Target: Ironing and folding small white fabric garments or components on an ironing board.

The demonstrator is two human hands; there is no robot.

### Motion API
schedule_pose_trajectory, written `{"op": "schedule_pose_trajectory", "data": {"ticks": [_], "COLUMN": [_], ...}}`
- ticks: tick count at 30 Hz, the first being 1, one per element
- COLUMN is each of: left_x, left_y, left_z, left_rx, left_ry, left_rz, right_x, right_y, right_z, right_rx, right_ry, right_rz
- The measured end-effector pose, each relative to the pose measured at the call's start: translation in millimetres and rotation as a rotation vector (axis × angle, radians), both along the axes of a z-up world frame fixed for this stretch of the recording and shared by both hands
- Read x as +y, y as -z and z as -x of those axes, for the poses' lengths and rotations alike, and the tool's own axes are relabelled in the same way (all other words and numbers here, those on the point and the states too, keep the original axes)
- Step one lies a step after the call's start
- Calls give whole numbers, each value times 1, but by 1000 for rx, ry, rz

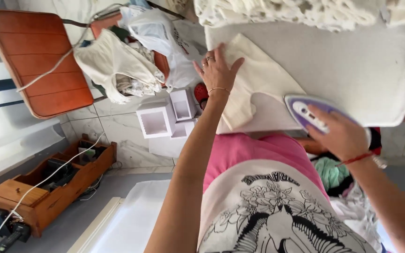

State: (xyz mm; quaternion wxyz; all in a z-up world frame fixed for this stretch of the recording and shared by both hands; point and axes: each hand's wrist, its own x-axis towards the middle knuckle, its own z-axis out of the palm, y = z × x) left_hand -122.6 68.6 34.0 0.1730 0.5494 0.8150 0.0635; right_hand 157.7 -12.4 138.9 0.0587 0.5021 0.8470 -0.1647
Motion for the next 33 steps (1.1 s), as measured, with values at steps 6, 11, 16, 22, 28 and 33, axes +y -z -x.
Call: {"op": "schedule_pose_trajectory", "data": {"ticks": [6, 11, 16, 22, 28, 33], "left_x": [38, 35, 39, 33, 14, -31], "left_y": [0, 2, 7, 17, -36, -17], "left_z": [17, 30, 44, 44, 76, 89], "left_rx": [-342, -430, -506, -484, -820, -790], "left_ry": [-10, -58, -55, -46, -128, -516], "left_rz": [173, 66, 140, 53, 145, 392], "right_x": [28, 100, 99, 33, 45, 115], "right_y": [3, 26, 1, 3, 28, 6], "right_z": [55, 113, 113, 42, 68, 154], "right_rx": [94, 208, 170, -233, 61, 122], "right_ry": [307, 171, 171, 331, 286, 224], "right_rz": [257, 142, 370, 584, 253, 302]}}
